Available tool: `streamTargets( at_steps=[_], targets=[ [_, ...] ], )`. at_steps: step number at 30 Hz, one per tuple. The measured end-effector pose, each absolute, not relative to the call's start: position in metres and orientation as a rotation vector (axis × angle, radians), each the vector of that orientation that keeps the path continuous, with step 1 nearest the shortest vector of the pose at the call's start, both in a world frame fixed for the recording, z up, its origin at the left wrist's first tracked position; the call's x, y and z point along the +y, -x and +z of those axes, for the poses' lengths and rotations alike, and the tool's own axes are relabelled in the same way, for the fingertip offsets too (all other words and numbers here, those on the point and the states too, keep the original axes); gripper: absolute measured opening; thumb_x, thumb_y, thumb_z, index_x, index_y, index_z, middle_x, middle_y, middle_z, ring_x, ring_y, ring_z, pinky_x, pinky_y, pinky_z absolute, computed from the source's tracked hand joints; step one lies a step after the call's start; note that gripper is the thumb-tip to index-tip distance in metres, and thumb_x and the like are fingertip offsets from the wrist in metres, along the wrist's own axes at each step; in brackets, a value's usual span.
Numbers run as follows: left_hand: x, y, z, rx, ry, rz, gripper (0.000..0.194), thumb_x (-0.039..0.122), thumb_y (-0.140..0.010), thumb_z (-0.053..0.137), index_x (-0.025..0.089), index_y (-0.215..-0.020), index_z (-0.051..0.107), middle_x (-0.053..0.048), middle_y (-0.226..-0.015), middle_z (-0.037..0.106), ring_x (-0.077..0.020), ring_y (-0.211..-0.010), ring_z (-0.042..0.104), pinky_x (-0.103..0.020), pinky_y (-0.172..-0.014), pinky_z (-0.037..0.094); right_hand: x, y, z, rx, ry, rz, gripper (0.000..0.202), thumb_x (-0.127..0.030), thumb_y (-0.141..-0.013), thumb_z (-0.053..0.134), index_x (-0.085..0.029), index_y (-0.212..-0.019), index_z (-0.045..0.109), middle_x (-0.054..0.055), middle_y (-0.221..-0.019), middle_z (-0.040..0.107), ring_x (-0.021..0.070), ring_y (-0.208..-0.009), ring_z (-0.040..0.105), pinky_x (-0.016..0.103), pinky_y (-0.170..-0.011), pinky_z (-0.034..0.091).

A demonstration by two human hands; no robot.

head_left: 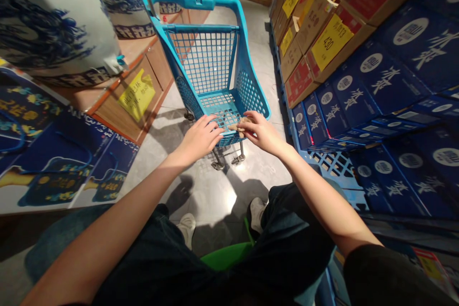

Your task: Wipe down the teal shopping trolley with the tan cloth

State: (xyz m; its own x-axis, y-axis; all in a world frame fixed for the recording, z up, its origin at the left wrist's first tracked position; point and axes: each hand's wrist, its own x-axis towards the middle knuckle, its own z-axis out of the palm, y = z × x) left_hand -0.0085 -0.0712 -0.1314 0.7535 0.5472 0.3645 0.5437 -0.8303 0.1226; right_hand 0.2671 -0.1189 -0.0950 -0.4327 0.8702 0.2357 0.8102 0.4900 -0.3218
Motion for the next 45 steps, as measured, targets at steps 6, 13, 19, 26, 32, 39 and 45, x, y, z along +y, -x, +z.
streamTargets(
  at_steps=[6,13,19,26,32,39,45],
  targets=[
    [-0.072,0.008,-0.131,0.9,-2.977,0.6,0.04,0.032,-0.114,0.045,0.019,-0.124,0.081,-0.015,-0.116,0.08,-0.0357,-0.146,0.061,-0.063,-0.127,0.049,-0.128,-0.256,-0.094,-2.352,1.552,0.205,0.032,-0.031,-0.112,0.06,-0.021,-0.136,0.079,0.018,-0.149,0.067,0.0309,-0.138,0.065,0.049,-0.118,0.055],
    [-0.07,0.012,-0.131,0.904,-2.971,0.605,0.037,0.032,-0.114,0.049,0.018,-0.123,0.082,-0.016,-0.117,0.08,-0.0361,-0.146,0.061,-0.063,-0.127,0.05,-0.123,-0.258,-0.108,-2.356,1.393,0.107,0.026,-0.017,-0.109,0.059,-0.021,-0.123,0.08,0.015,-0.139,0.071,0.0279,-0.127,0.066,0.043,-0.109,0.058],
    [-0.067,0.009,-0.133,0.873,-2.962,0.608,0.038,0.032,-0.114,0.048,0.019,-0.124,0.082,-0.015,-0.117,0.08,-0.0359,-0.145,0.061,-0.064,-0.126,0.049,-0.116,-0.284,-0.107,-2.209,1.553,0.054,0.026,-0.01,-0.102,0.06,-0.02,-0.113,0.082,0.014,-0.125,0.074,0.0282,-0.112,0.069,0.043,-0.1,0.059],
    [-0.066,0.012,-0.137,0.891,-2.958,0.632,0.04,0.034,-0.115,0.047,0.018,-0.122,0.083,-0.015,-0.117,0.08,-0.0367,-0.146,0.06,-0.064,-0.127,0.049,-0.127,-0.257,-0.12,-2.253,1.362,0.097,0.032,-0.018,-0.108,0.056,-0.024,-0.129,0.079,0.013,-0.145,0.07,0.0276,-0.135,0.063,0.046,-0.115,0.056],
    [-0.066,0.009,-0.136,0.868,-2.943,0.628,0.039,0.033,-0.115,0.047,0.018,-0.125,0.082,-0.016,-0.118,0.08,-0.0361,-0.147,0.06,-0.063,-0.128,0.048,-0.109,-0.301,-0.11,-2.117,1.61,0.063,0.028,-0.008,-0.096,0.061,-0.022,-0.105,0.084,0.012,-0.123,0.077,0.0288,-0.11,0.071,0.042,-0.099,0.059],
    [-0.067,0.007,-0.137,0.881,-2.956,0.652,0.04,0.034,-0.115,0.045,0.019,-0.121,0.082,-0.015,-0.116,0.079,-0.0367,-0.146,0.06,-0.065,-0.127,0.049,-0.122,-0.261,-0.12,-2.207,1.329,0.156,0.027,-0.018,-0.107,0.059,-0.023,-0.122,0.081,0.015,-0.139,0.073,0.0285,-0.13,0.067,0.046,-0.113,0.056],
    [-0.067,0.006,-0.136,0.885,-2.95,0.639,0.04,0.033,-0.114,0.046,0.018,-0.123,0.082,-0.016,-0.117,0.08,-0.037,-0.146,0.06,-0.066,-0.127,0.049,-0.106,-0.274,-0.113,-2.175,1.399,0.192,0.024,-0.016,-0.106,0.06,-0.022,-0.113,0.082,0.014,-0.128,0.075,0.0276,-0.117,0.072,0.042,-0.103,0.059]
  ],
)
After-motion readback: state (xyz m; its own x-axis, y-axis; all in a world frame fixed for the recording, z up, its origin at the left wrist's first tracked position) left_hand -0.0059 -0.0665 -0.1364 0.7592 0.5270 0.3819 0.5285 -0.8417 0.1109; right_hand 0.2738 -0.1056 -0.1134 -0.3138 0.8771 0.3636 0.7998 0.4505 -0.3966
